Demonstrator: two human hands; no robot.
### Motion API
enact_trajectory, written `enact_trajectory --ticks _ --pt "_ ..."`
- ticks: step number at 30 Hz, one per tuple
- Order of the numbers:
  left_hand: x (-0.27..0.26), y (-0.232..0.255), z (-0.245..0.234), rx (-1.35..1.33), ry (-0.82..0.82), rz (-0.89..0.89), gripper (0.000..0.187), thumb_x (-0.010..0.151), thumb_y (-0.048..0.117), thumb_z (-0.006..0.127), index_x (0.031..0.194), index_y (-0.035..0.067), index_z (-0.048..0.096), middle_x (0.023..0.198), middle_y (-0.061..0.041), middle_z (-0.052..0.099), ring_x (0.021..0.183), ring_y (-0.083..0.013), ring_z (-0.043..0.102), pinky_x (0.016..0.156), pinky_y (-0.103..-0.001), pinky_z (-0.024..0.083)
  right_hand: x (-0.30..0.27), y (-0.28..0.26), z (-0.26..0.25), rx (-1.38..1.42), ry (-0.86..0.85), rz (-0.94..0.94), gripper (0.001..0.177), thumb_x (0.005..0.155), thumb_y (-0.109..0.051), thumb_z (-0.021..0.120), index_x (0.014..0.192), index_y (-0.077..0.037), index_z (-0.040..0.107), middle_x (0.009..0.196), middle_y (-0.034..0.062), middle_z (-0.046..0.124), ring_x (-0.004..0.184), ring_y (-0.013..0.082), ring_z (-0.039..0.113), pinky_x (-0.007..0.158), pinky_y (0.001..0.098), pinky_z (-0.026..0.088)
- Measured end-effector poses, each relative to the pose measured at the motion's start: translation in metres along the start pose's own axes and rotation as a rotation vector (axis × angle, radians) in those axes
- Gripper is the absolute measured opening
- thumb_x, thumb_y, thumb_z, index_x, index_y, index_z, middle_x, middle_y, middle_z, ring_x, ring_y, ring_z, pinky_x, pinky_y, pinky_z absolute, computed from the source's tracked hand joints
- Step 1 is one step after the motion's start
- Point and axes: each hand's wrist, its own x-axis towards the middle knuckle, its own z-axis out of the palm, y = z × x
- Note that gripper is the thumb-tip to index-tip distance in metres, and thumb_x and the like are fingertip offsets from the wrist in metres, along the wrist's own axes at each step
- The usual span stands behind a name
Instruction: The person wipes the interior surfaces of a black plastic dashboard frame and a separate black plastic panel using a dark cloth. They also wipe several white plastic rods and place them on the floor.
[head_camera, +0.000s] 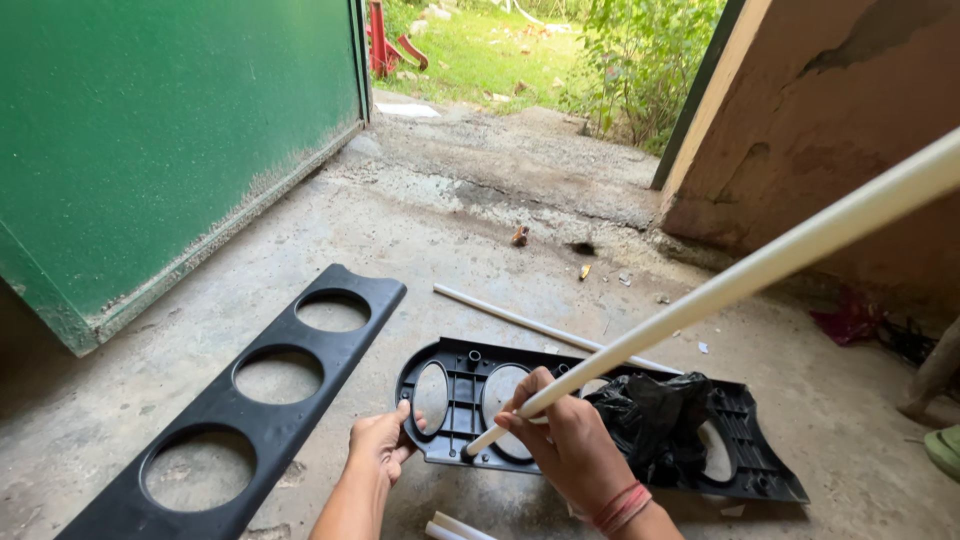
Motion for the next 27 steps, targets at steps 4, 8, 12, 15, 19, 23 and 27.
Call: enact_trajectory --ticks 4,8,12,15,19,23,27 --pt "0.003 -0.004 0.005 -0.147 -0.069 0.037 0.044 0.095 0.033 0.072 0.100 -0.010 0.065 0.074 -0.009 0.060 0.059 -0.0172 0.056 0.054 -0.033 0.052 -0.007 0.000 0.013 0.002 0.128 0.093 0.022 0.094 -0.021 0.068 0.091 -0.006 0.053 0.075 0.0073 0.072 0.069 0.0157 0.079 0.058 0.0283 0.065" --pt "-0.001 -0.003 0.006 -0.081 -0.118 0.062 0.052 0.092 0.046 0.070 0.093 -0.005 0.064 0.067 -0.003 0.050 0.054 -0.0123 0.043 0.050 -0.028 0.042 -0.019 -0.004 0.028 -0.022 0.251 0.205 0.023 0.092 -0.021 0.070 0.089 -0.006 0.054 0.071 0.0075 0.069 0.062 0.0145 0.075 0.050 0.0311 0.057" --pt "-0.001 -0.005 0.012 -0.117 -0.092 0.076 0.051 0.092 0.047 0.073 0.087 -0.001 0.059 0.066 -0.002 0.046 0.052 -0.0110 0.037 0.047 -0.027 0.035 -0.018 -0.009 0.029 -0.025 0.271 0.231 0.021 0.091 -0.020 0.072 0.091 -0.006 0.056 0.068 0.0095 0.067 0.061 0.0172 0.070 0.051 0.0327 0.056" --pt "0.002 -0.008 0.020 -0.188 -0.044 0.061 0.047 0.094 0.043 0.071 0.086 -0.002 0.058 0.065 -0.003 0.046 0.050 -0.0109 0.035 0.044 -0.027 0.030 -0.013 -0.012 0.030 -0.046 0.313 0.277 0.021 0.091 -0.020 0.070 0.089 -0.006 0.055 0.073 0.0082 0.067 0.067 0.0162 0.073 0.052 0.0322 0.059" --pt "0.004 -0.010 0.025 -0.224 0.008 0.069 0.042 0.099 0.036 0.067 0.087 -0.003 0.059 0.065 -0.004 0.047 0.048 -0.0100 0.033 0.042 -0.027 0.027 -0.014 -0.019 0.043 -0.150 0.363 0.258 0.021 0.090 -0.022 0.071 0.089 -0.007 0.056 0.072 0.0076 0.070 0.066 0.0157 0.077 0.052 0.0304 0.061" --pt "-0.002 -0.008 0.024 -0.207 0.063 0.067 0.040 0.100 0.033 0.066 0.088 -0.004 0.061 0.065 -0.005 0.050 0.048 -0.0094 0.035 0.042 -0.027 0.029 -0.018 -0.027 0.058 -0.163 0.412 0.278 0.018 0.089 -0.021 0.071 0.091 -0.009 0.058 0.070 0.0084 0.070 0.067 0.0154 0.080 0.050 0.0292 0.063" --pt "-0.008 -0.004 0.025 -0.201 0.070 0.071 0.040 0.101 0.033 0.064 0.088 -0.004 0.060 0.065 -0.005 0.049 0.046 -0.0097 0.034 0.041 -0.028 0.027 -0.008 -0.027 0.054 -0.203 0.242 0.362 0.014 0.096 -0.023 0.065 0.096 -0.011 0.057 0.068 0.0048 0.071 0.061 0.0120 0.077 0.052 0.0274 0.062"
